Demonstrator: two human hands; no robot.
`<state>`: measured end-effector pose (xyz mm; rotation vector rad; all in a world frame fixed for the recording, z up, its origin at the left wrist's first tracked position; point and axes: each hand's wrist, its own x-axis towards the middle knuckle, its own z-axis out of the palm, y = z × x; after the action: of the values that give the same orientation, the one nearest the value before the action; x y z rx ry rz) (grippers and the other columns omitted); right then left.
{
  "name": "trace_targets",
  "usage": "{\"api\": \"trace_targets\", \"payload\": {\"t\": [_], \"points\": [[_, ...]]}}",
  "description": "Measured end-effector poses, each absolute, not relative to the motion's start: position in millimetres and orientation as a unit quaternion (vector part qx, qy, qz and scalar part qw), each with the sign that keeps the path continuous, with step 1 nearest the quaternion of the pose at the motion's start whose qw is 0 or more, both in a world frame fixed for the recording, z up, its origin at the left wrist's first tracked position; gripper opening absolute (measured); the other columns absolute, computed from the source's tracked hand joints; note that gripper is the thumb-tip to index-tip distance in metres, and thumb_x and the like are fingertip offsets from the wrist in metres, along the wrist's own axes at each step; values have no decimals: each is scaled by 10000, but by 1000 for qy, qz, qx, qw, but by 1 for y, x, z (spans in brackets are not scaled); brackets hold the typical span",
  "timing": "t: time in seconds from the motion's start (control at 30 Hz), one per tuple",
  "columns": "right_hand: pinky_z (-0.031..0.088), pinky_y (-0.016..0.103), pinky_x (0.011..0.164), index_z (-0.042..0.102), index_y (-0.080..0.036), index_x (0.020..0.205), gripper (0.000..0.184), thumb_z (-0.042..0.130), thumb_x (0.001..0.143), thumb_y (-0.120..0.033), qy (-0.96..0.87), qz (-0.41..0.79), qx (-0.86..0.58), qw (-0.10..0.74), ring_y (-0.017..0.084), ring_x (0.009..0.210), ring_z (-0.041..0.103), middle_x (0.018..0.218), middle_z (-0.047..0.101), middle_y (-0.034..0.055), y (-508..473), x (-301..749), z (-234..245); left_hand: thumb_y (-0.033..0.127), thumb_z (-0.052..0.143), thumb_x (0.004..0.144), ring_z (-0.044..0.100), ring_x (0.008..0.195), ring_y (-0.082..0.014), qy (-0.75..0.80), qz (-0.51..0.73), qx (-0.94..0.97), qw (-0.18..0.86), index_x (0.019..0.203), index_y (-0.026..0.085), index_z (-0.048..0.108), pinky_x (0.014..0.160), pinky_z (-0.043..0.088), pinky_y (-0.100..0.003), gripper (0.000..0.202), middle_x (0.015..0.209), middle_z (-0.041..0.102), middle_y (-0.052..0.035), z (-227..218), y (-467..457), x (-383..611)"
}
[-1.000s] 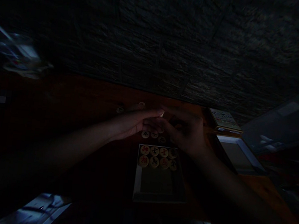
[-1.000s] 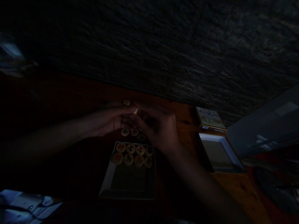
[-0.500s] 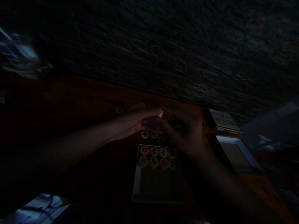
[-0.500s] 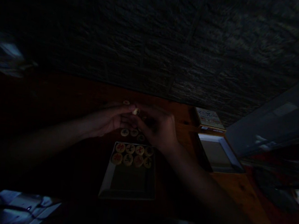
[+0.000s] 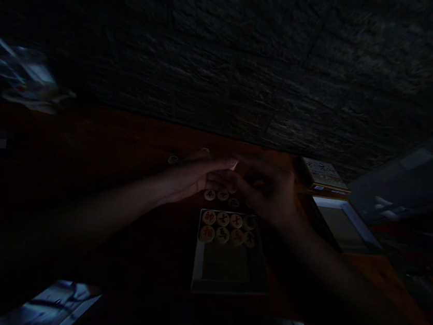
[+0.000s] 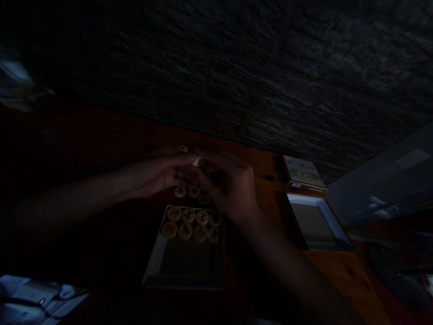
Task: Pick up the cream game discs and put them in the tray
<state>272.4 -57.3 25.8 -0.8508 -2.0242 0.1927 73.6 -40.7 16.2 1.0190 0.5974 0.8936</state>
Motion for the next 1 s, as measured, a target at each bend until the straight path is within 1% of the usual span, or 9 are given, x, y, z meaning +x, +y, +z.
{"api": "trace_targets", "payload": {"t": [0.1,0.2,0.3,0.43,0.53,0.6,0.73,0.87,1.0], "points": [[558,281,656,754,-190,1222,319,751,912,-268,-823,80,-334,452,132,662,675,1017,784,70,-57,272,27,400,834,836,767,750,-180,279,395,478,733,865,108,782,739,607,-279,298,821,803,-112,16,-40,73],[561,286,666,761,-195,1202,301,746,908,-257,-825,84,-329,452,144,696,694,1021,783,71,-57,272,28,340,828,852,768,791,-173,266,404,485,729,910,120,790,778,611,-279,231,871,809,-101,16,-40,73],[569,291,702,780,-215,1170,267,718,910,-215,-822,96,-315,465,170,800,728,1021,783,65,-56,272,28,262,825,851,768,856,-174,259,429,482,719,962,143,798,824,615,-292,165,939,812,-84,16,-39,73],[576,313,784,812,-235,1084,194,694,932,-214,-796,129,-323,495,204,947,747,1066,796,61,-54,271,26,183,838,812,768,915,-186,275,473,482,685,1020,147,805,879,619,-316,213,1022,807,-82,14,-38,73],[566,283,663,814,-218,1074,191,733,926,-308,-756,175,-385,500,183,787,748,1008,810,58,-54,269,23,165,859,775,773,938,-203,281,507,480,658,1050,167,812,916,622,-363,279,1053,812,-80,13,-38,75],[552,264,601,815,-206,1059,228,774,895,-357,-733,209,-416,496,167,693,732,971,816,57,-55,268,21,199,856,788,774,962,-218,288,517,495,637,1082,171,812,933,623,-390,298,1100,811,-90,12,-40,76],[566,251,600,822,-182,974,263,838,826,-399,-697,268,-434,504,183,713,750,925,819,72,-54,264,22,295,837,826,775,1013,-258,312,512,567,565,1144,167,800,940,628,-421,344,1170,797,-111,11,-43,76],[561,239,563,816,-169,858,278,832,819,-444,-669,336,-434,502,165,641,724,802,800,70,-53,262,25,298,834,828,768,1055,-258,327,503,638,483,1159,172,795,941,622,-377,356,1192,790,-112,13,-47,76],[514,218,471,803,-157,838,354,821,800,-509,-629,416,-428,498,123,511,645,717,765,48,-54,259,28,313,823,837,788,950,-227,342,518,628,470,1128,168,802,872,636,-336,326,1101,815,-102,17,-48,77]]}}
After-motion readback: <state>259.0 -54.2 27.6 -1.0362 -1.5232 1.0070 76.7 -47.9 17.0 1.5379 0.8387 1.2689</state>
